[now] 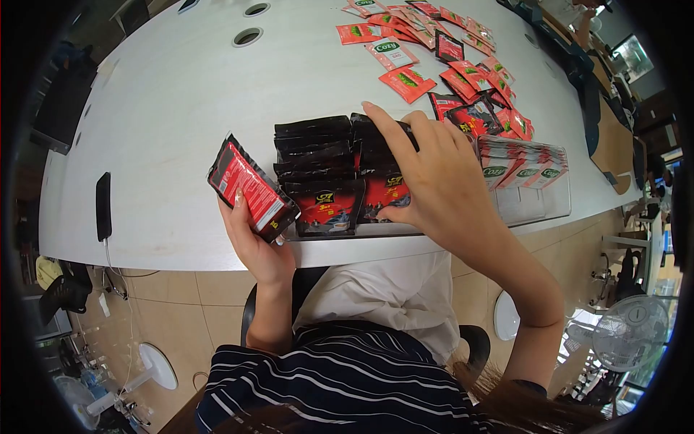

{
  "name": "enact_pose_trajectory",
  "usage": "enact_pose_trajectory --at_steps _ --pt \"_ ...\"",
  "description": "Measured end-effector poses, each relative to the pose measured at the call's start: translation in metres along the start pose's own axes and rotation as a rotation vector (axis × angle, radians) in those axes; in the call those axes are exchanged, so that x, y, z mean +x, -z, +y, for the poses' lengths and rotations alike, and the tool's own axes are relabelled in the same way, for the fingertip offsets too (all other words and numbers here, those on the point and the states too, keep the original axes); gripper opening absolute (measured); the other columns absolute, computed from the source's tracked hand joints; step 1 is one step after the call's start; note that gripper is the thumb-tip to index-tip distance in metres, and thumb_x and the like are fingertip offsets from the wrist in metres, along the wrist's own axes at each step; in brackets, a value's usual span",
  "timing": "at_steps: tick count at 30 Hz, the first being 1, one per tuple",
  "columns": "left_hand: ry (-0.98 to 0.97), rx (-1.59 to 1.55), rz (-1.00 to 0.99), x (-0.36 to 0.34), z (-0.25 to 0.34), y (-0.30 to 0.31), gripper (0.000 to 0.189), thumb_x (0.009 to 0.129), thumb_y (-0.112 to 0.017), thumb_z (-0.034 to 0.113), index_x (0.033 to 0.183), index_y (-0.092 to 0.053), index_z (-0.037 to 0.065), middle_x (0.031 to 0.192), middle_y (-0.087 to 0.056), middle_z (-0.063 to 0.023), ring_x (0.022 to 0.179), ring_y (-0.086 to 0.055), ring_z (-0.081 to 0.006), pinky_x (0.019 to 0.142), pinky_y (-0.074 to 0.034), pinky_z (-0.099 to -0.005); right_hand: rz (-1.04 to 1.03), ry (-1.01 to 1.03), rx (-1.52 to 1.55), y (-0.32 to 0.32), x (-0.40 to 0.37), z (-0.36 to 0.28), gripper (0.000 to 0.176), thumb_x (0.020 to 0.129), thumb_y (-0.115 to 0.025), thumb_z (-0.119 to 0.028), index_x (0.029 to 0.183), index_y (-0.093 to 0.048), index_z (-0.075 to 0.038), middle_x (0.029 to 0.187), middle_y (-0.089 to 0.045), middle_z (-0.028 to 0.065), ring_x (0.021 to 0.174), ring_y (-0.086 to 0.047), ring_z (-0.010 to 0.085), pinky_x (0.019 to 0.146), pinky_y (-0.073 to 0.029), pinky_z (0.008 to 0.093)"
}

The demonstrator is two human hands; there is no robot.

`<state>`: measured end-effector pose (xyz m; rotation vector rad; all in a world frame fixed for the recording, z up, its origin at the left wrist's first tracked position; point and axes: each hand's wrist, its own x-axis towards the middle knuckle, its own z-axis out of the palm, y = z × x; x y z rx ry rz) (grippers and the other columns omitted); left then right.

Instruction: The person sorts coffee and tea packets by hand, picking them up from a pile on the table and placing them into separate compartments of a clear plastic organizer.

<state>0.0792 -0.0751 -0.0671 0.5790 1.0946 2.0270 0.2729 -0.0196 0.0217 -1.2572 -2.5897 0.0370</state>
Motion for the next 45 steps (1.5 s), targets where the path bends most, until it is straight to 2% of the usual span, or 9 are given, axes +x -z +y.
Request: enact_pose_trajectory --at_steps 4,11,14,20,23,27,32,38,45 --pt "-0.006 -0.006 -0.003 0.000 0.001 -0.003 0.034 0.093 -0.040 0.018 0.123 -0.041 0.003 0.104 -0.056 -0.0067 0.089 -0.058 -0.0111 0.076 -0.048 -0.0263 0.028 0.032 -0.012 -0.002 0.000 0.003 0.105 0.047 -0.085 -0.023 0.138 -0.033 -0.012 0.101 -0.045 0.0100 0.094 -0.048 0.0270 0.087 -0.037 0.0388" --pt "-0.093 0.129 0.013 0.003 -0.003 0.002 0.037 0.091 -0.042 0.028 0.124 -0.043 0.011 0.092 -0.059 0.0000 0.073 -0.059 -0.0067 0.049 -0.042 -0.0182 0.044 0.040 0.079 0.000 -0.003 0.005 0.108 0.047 -0.084 -0.025 0.140 -0.030 -0.014 0.112 -0.046 0.0107 0.101 -0.048 0.0289 0.090 -0.036 0.0397" --pt "-0.300 0.027 0.023 -0.006 0.002 -0.005 0.032 0.094 -0.044 0.015 0.123 -0.038 0.005 0.102 -0.057 -0.0064 0.086 -0.058 -0.0103 0.072 -0.046 -0.0255 0.186 0.129 0.102 -0.004 -0.007 0.011 0.102 0.051 -0.083 -0.028 0.139 -0.033 -0.013 0.123 -0.044 0.0111 0.107 -0.047 0.0287 0.091 -0.037 0.0413" --pt "-0.810 0.153 -0.146 -0.024 0.013 -0.004 0.026 0.088 -0.052 0.000 0.110 -0.038 0.001 0.111 -0.056 -0.0197 0.098 -0.057 -0.0310 0.090 -0.044 -0.0446 0.438 0.189 0.246 0.019 -0.023 0.002 0.040 0.075 -0.071 -0.024 0.106 -0.060 -0.002 0.101 -0.060 0.0104 0.093 -0.057 0.0219 0.080 -0.043 0.0316" --pt "-1.081 0.332 -0.450 -0.032 0.023 -0.009 0.025 0.077 -0.070 0.011 0.095 -0.055 0.014 0.112 -0.058 -0.0138 0.107 -0.050 -0.0325 0.090 -0.044 -0.0416 -0.003 -0.080 1.110 0.034 -0.041 -0.011 0.021 0.086 -0.061 -0.012 0.102 -0.061 0.001 0.083 -0.064 0.0066 0.075 -0.058 0.0132 0.072 -0.045 0.0243" --pt "-1.090 0.558 -0.707 -0.048 0.032 -0.025 0.021 0.058 -0.072 0.016 0.077 -0.075 0.026 0.114 -0.059 -0.0073 0.116 -0.043 -0.0301 0.097 -0.039 -0.0409 -0.242 -0.209 1.602 0.028 -0.052 -0.018 0.021 0.087 -0.060 -0.006 0.105 -0.058 0.004 0.080 -0.063 0.0017 0.072 -0.053 0.0023 0.063 -0.042 0.0168" --pt "-1.075 0.749 -0.636 -0.042 0.040 -0.031 0.030 0.059 -0.074 0.011 0.085 -0.074 0.024 0.123 -0.054 -0.0117 0.120 -0.042 -0.0321 0.100 -0.036 -0.0378 -0.120 -0.213 1.546 0.035 -0.066 -0.006 0.034 0.083 -0.062 -0.001 0.115 -0.052 0.006 0.096 -0.065 0.0086 0.086 -0.060 0.0083 0.074 -0.049 0.0206" --pt "-0.819 0.755 -0.484 -0.016 0.042 -0.034 0.035 0.066 -0.074 0.008 0.100 -0.067 0.007 0.126 -0.053 -0.0142 0.121 -0.045 -0.0314 0.098 -0.038 -0.0403 0.596 -0.248 0.740 0.040 -0.072 0.035 0.026 0.080 -0.065 0.002 0.103 -0.054 0.004 0.090 -0.066 0.0091 0.075 -0.062 0.0068 0.057 -0.048 0.0178" --pt "-0.891 1.132 -0.795 -0.031 0.042 -0.081 0.055 0.068 -0.074 0.026 0.119 -0.057 0.015 0.129 -0.050 -0.0054 0.124 -0.041 -0.0294 0.102 -0.025 -0.0559 0.617 -0.206 0.600 0.014 -0.055 0.045 0.025 0.079 -0.065 -0.002 0.101 -0.053 -0.002 0.081 -0.065 0.0097 0.062 -0.061 0.0089 0.050 -0.048 0.0206"
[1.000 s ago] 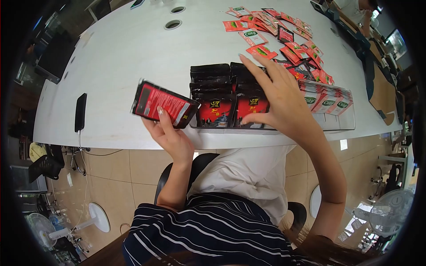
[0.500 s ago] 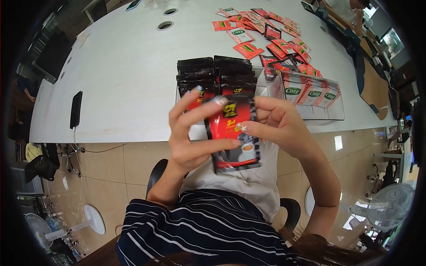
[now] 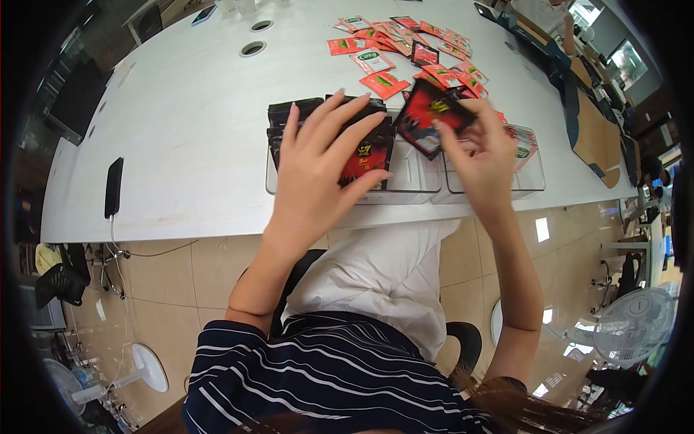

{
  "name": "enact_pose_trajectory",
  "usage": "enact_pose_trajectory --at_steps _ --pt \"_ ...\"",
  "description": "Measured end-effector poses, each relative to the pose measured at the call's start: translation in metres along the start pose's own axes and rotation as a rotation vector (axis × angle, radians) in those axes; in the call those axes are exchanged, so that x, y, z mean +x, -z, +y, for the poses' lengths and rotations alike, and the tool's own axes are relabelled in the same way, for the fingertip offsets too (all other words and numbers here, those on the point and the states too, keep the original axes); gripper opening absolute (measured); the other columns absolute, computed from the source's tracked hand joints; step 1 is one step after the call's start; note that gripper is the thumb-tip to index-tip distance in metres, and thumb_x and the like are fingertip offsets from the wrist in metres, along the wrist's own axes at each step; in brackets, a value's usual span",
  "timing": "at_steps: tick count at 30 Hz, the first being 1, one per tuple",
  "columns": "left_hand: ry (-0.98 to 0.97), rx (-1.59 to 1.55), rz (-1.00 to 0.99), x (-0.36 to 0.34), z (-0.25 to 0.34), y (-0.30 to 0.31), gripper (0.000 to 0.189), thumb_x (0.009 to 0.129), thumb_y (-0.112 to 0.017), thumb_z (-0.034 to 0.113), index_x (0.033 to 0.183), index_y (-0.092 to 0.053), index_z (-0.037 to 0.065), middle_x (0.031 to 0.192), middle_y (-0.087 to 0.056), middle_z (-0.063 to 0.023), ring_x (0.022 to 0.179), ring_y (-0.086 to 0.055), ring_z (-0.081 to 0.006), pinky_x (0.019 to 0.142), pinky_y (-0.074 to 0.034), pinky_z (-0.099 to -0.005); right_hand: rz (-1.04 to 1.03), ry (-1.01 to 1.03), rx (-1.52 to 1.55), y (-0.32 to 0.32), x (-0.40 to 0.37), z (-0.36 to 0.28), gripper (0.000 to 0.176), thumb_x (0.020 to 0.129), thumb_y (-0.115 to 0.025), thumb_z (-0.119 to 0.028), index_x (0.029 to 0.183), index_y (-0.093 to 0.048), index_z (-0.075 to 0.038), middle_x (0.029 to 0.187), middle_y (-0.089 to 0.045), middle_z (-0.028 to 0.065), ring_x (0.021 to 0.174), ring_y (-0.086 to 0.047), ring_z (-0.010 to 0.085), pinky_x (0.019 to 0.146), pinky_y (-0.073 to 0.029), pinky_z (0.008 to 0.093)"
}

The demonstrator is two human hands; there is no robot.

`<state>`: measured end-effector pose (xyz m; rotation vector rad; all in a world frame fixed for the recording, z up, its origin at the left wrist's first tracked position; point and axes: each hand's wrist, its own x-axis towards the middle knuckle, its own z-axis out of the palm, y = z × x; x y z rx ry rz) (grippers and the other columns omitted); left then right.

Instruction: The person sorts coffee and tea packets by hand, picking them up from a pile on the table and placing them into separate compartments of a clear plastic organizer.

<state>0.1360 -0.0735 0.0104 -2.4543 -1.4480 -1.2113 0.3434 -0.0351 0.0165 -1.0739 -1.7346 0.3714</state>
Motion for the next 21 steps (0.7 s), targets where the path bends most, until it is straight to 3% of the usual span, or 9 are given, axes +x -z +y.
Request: enact_pose_trajectory --at_steps 1,4,5,9,12,15,18,21 --pt "0.009 0.040 -0.038 0.005 0.002 -0.005 0.064 0.067 -0.075 0.029 0.124 -0.052 0.016 0.129 -0.049 -0.0055 0.126 -0.039 -0.0293 0.103 -0.021 -0.0588 -0.042 -0.026 0.018 -0.005 0.000 0.002 0.023 0.080 -0.064 -0.002 0.099 -0.053 -0.003 0.079 -0.064 0.0100 0.064 -0.063 0.0144 0.054 -0.050 0.0245" --pt "0.051 0.173 -0.047 0.015 0.000 -0.018 0.063 0.066 -0.076 0.030 0.123 -0.054 0.015 0.133 -0.046 -0.0018 0.128 -0.037 -0.0270 0.105 -0.018 -0.0585 -0.084 0.114 -0.043 -0.015 0.004 0.017 0.021 0.077 -0.064 -0.001 0.095 -0.053 -0.003 0.078 -0.063 0.0083 0.067 -0.063 0.0219 0.059 -0.050 0.0303" --pt "0.074 0.204 -0.058 0.015 -0.003 -0.022 0.062 0.065 -0.077 0.031 0.122 -0.055 0.016 0.130 -0.048 -0.0010 0.127 -0.037 -0.0260 0.106 -0.014 -0.0598 -0.171 0.067 -0.192 -0.013 0.005 0.014 0.025 0.073 -0.065 -0.001 0.095 -0.052 -0.005 0.082 -0.060 0.0068 0.081 -0.059 0.0261 0.070 -0.046 0.0347" --pt "0.089 0.170 -0.050 0.014 -0.003 -0.021 0.060 0.064 -0.078 0.030 0.118 -0.057 0.017 0.119 -0.053 0.0001 0.124 -0.041 -0.0246 0.106 -0.013 -0.0593 -0.267 0.210 -0.528 -0.010 0.015 0.008 0.037 0.068 -0.068 -0.004 0.101 -0.052 -0.009 0.097 -0.055 0.0052 0.097 -0.050 0.0229 0.080 -0.040 0.0355" --pt "0.095 0.157 -0.047 0.014 -0.002 -0.021 0.059 0.064 -0.078 0.029 0.118 -0.057 0.017 0.119 -0.053 0.0004 0.123 -0.042 -0.0247 0.106 -0.014 -0.0590 -0.208 0.329 -0.601 -0.016 0.024 0.010 0.043 0.066 -0.071 -0.006 0.105 -0.051 -0.009 0.099 -0.054 0.0056 0.097 -0.050 0.0225 0.079 -0.040 0.0359" --pt "0.086 0.146 -0.031 0.014 -0.003 -0.022 0.059 0.064 -0.078 0.029 0.118 -0.057 0.016 0.119 -0.053 0.0001 0.122 -0.043 -0.0250 0.106 -0.014 -0.0586 -0.278 0.320 -0.596 -0.021 0.033 0.023 0.047 0.063 -0.075 -0.010 0.106 -0.055 -0.008 0.095 -0.059 0.0077 0.095 -0.054 0.0228 0.077 -0.042 0.0359" --pt "0.081 0.128 -0.033 0.013 -0.004 -0.024 0.060 0.064 -0.077 0.027 0.118 -0.056 0.017 0.117 -0.052 -0.0016 0.122 -0.042 -0.0258 0.105 -0.013 -0.0616 -0.579 0.020 -0.419 -0.010 0.054 0.022 0.040 0.064 -0.077 -0.018 0.099 -0.061 -0.008 0.089 -0.063 0.0090 0.089 -0.059 0.0247 0.073 -0.045 0.0378" --pt "0.088 0.122 -0.018 0.013 -0.004 -0.024 0.060 0.063 -0.078 0.027 0.118 -0.056 0.017 0.115 -0.053 -0.0014 0.121 -0.043 -0.0255 0.106 -0.013 -0.0599 -0.594 -0.017 -0.164 -0.012 0.058 0.034 0.033 0.067 -0.075 -0.021 0.093 -0.065 -0.003 0.072 -0.061 0.0079 0.069 -0.059 0.0267 0.066 -0.045 0.0366"
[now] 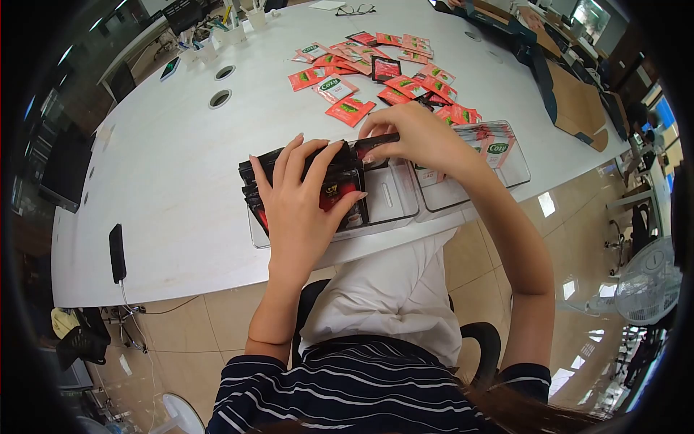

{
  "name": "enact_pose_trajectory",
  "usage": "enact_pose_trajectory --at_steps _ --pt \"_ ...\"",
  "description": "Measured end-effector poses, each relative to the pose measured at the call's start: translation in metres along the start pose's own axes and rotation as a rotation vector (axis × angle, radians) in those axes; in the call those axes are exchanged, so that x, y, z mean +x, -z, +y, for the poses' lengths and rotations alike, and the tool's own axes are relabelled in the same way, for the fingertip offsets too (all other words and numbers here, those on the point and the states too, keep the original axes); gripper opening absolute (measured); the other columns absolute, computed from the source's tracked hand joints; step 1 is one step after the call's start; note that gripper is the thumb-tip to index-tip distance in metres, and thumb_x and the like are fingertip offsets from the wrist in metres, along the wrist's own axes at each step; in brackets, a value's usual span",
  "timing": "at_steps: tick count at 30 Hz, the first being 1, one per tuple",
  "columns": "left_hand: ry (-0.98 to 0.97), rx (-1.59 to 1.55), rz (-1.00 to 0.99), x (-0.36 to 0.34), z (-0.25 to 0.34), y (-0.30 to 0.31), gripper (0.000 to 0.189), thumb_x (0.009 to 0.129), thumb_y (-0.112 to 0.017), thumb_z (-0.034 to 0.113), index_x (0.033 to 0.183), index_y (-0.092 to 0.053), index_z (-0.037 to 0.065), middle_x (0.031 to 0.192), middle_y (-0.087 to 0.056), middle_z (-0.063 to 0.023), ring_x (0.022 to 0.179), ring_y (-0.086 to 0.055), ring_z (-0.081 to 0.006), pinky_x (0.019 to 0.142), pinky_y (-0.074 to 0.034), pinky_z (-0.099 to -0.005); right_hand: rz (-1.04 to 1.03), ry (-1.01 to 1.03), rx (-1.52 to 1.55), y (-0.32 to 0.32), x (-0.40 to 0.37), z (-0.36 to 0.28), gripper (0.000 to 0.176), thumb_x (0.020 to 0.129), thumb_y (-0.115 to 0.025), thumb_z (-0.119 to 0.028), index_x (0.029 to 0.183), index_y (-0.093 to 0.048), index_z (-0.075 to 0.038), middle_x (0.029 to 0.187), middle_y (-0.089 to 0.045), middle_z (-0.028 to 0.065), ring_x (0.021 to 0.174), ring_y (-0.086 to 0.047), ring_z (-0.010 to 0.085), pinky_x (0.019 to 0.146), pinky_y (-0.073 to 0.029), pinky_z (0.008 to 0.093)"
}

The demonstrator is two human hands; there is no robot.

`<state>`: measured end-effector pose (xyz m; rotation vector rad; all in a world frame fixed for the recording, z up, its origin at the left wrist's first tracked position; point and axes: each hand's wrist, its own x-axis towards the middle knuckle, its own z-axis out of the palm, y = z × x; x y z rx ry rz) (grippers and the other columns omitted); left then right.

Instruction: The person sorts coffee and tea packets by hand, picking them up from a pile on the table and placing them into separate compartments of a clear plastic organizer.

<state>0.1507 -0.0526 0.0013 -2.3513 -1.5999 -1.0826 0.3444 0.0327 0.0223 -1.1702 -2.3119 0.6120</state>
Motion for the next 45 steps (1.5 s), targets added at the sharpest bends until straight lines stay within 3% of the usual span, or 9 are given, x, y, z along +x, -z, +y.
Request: enact_pose_trajectory --at_steps 3,9,15,27,30,35,39,42,45 --pt "0.008 -0.004 0.007 0.000 -0.001 0.000 0.061 0.062 -0.078 0.027 0.118 -0.057 0.016 0.111 -0.053 -0.0017 0.117 -0.045 -0.0247 0.106 -0.015 -0.0586 0.037 -0.021 -0.264 -0.005 0.000 0.001 0.030 0.069 -0.074 -0.030 0.086 -0.067 -0.006 0.073 -0.063 0.0117 0.074 -0.062 0.0284 0.064 -0.046 0.0389" --pt "0.034 -0.025 0.000 0.000 0.000 -0.001 0.060 0.061 -0.079 0.025 0.117 -0.057 0.016 0.105 -0.052 -0.0027 0.109 -0.046 -0.0237 0.106 -0.017 -0.0580 -0.223 -0.207 -0.172 0.012 0.010 -0.010 0.036 0.073 -0.072 -0.032 0.088 -0.066 0.000 0.074 -0.060 0.0144 0.070 -0.059 0.0252 0.063 -0.043 0.0360" --pt "0.026 -0.033 0.017 0.000 0.001 -0.002 0.059 0.062 -0.078 0.023 0.117 -0.058 0.016 0.106 -0.052 -0.0028 0.109 -0.046 -0.0237 0.105 -0.018 -0.0582 -0.009 0.042 -0.085 0.000 0.011 0.009 0.036 0.071 -0.074 -0.028 0.092 -0.065 0.000 0.078 -0.063 0.0137 0.072 -0.060 0.0246 0.065 -0.045 0.0345" --pt "0.019 -0.022 0.026 0.000 0.001 -0.002 0.059 0.062 -0.078 0.025 0.116 -0.058 0.015 0.108 -0.053 -0.0035 0.111 -0.048 -0.0245 0.105 -0.019 -0.0569 0.027 -0.003 -0.025 -0.002 0.004 0.003 0.034 0.071 -0.072 -0.028 0.093 -0.064 -0.003 0.091 -0.065 0.0129 0.084 -0.061 0.0286 0.073 -0.047 0.0379" --pt "0.015 -0.014 0.029 0.000 0.002 -0.002 0.059 0.062 -0.078 0.026 0.116 -0.057 0.015 0.108 -0.053 -0.0034 0.112 -0.048 -0.0246 0.105 -0.019 -0.0573 0.147 0.078 -0.002 0.007 -0.006 -0.003 0.032 0.072 -0.071 -0.025 0.096 -0.064 -0.004 0.093 -0.065 0.0110 0.084 -0.062 0.0250 0.072 -0.047 0.0372" --pt "0.015 -0.008 0.014 0.000 0.001 -0.002 0.059 0.062 -0.078 0.027 0.117 -0.057 0.015 0.109 -0.054 -0.0031 0.113 -0.048 -0.0250 0.104 -0.019 -0.0581 0.298 -0.147 0.257 0.059 -0.054 -0.003 0.027 0.084 -0.062 -0.015 0.108 -0.062 -0.002 0.101 -0.065 0.0070 0.098 -0.058 0.0131 0.080 -0.048 0.0283" --pt "0.013 0.000 0.013 0.001 0.002 -0.002 0.060 0.062 -0.078 0.028 0.117 -0.057 0.015 0.112 -0.053 -0.0026 0.115 -0.047 -0.0254 0.104 -0.018 -0.0587 0.694 -0.224 0.312 0.081 -0.105 0.059 0.032 0.094 -0.048 -0.026 0.105 -0.063 0.000 0.103 -0.065 0.0078 0.097 -0.058 0.0139 0.089 -0.041 0.0271" --pt "0.015 0.004 0.019 0.002 0.004 -0.001 0.058 0.063 -0.079 0.029 0.116 -0.058 0.015 0.116 -0.053 -0.0020 0.118 -0.046 -0.0256 0.105 -0.017 -0.0593 0.853 -0.436 0.397 0.076 -0.131 0.099 0.049 0.098 -0.034 -0.039 0.111 -0.060 0.001 0.108 -0.063 0.0091 0.106 -0.055 0.0159 0.095 -0.037 0.0299" --pt "-0.013 -0.024 0.012 0.002 0.004 0.003 0.056 0.063 -0.079 0.029 0.114 -0.060 0.015 0.120 -0.053 -0.0017 0.120 -0.045 -0.0255 0.104 -0.016 -0.0599 0.848 -0.371 0.782 0.050 -0.139 0.133 0.061 0.098 -0.024 -0.047 0.122 -0.052 0.002 0.116 -0.059 0.0115 0.112 -0.052 0.0173 0.099 -0.034 0.0326"
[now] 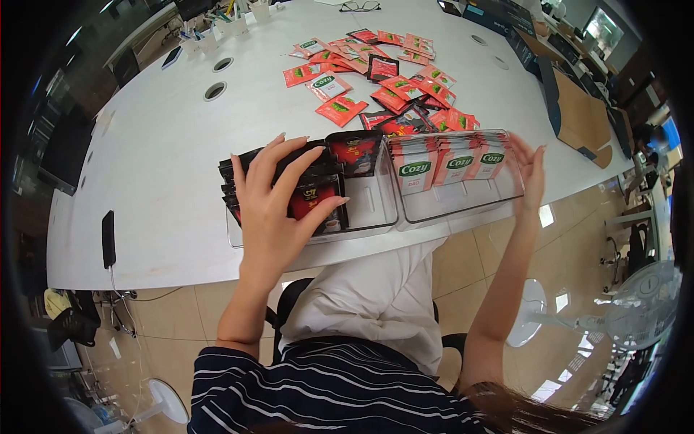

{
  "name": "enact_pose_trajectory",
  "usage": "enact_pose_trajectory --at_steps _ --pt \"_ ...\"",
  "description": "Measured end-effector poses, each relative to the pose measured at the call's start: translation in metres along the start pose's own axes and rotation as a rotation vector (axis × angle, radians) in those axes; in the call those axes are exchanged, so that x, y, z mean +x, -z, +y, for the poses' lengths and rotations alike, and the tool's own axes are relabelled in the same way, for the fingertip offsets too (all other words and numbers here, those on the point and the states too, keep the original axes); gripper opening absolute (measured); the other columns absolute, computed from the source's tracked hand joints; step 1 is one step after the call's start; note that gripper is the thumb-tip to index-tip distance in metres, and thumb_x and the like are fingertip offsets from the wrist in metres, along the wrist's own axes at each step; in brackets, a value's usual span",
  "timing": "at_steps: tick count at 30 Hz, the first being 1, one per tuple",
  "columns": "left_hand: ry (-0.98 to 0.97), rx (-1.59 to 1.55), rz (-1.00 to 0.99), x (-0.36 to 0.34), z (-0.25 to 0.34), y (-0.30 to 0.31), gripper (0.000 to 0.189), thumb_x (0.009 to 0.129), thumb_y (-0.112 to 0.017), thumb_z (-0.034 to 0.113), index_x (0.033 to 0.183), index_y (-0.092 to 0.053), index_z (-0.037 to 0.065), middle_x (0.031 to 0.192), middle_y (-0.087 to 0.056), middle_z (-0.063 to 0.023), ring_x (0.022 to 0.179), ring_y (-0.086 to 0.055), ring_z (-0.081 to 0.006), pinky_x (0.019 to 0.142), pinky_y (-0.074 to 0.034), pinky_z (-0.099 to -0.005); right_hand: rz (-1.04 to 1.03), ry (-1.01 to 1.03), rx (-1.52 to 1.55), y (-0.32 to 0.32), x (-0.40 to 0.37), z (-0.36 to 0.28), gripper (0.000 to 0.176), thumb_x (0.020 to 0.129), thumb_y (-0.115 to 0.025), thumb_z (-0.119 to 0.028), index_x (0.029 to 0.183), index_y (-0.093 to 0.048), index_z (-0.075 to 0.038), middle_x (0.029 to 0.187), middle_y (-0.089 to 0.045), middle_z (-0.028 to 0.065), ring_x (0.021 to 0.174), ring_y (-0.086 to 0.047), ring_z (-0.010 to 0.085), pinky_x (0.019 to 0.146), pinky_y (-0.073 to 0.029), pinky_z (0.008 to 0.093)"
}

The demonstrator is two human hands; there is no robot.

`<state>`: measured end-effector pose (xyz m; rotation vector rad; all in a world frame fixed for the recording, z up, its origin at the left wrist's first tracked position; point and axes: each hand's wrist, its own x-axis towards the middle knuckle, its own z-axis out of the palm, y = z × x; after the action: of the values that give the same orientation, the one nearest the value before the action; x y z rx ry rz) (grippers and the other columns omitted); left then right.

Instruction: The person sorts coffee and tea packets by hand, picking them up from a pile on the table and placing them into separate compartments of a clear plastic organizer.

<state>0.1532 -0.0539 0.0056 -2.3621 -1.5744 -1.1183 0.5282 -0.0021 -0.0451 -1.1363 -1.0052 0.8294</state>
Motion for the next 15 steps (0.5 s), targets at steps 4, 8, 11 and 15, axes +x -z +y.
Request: enact_pose_trajectory --at_steps 4,8,11,15 --pt "-0.045 -0.114 -0.064 0.006 -0.007 0.018 0.045 0.066 -0.077 0.026 0.107 -0.063 0.013 0.117 -0.056 -0.0032 0.118 -0.048 -0.0270 0.104 -0.016 -0.0601 0.013 0.003 0.075 0.006 -0.003 0.020 0.065 0.098 -0.022 -0.048 0.120 -0.050 0.007 0.117 -0.057 0.0148 0.110 -0.053 0.0191 0.098 -0.036 0.0328" --pt "-0.118 -0.060 -0.137 0.035 -0.015 0.041 0.038 0.070 -0.075 0.022 0.104 -0.063 0.010 0.112 -0.059 -0.0064 0.111 -0.054 -0.0261 0.102 -0.026 -0.0547 0.084 -0.004 0.125 -0.001 -0.007 0.015 0.067 0.098 -0.020 -0.046 0.116 -0.052 0.010 0.112 -0.059 0.0173 0.107 -0.055 0.0211 0.097 -0.038 0.0331" --pt "-0.167 -0.239 -0.246 0.075 -0.033 0.033 0.029 0.076 -0.069 0.018 0.102 -0.063 0.007 0.104 -0.062 -0.0083 0.101 -0.058 -0.0250 0.096 -0.037 -0.0416 0.079 -0.019 0.099 0.006 -0.004 0.022 0.064 0.098 -0.024 -0.045 0.116 -0.052 0.011 0.113 -0.059 0.0165 0.107 -0.055 0.0204 0.095 -0.039 0.0321" --pt "-0.338 -0.166 -0.543 0.140 -0.067 -0.007 0.023 0.079 -0.066 0.012 0.101 -0.064 0.005 0.102 -0.063 -0.0098 0.097 -0.059 -0.0226 0.087 -0.044 -0.0341 0.061 0.002 0.025 0.006 -0.004 0.022 0.062 0.098 -0.029 -0.043 0.115 -0.053 0.012 0.111 -0.059 0.0167 0.105 -0.056 0.0203 0.094 -0.040 0.0319"
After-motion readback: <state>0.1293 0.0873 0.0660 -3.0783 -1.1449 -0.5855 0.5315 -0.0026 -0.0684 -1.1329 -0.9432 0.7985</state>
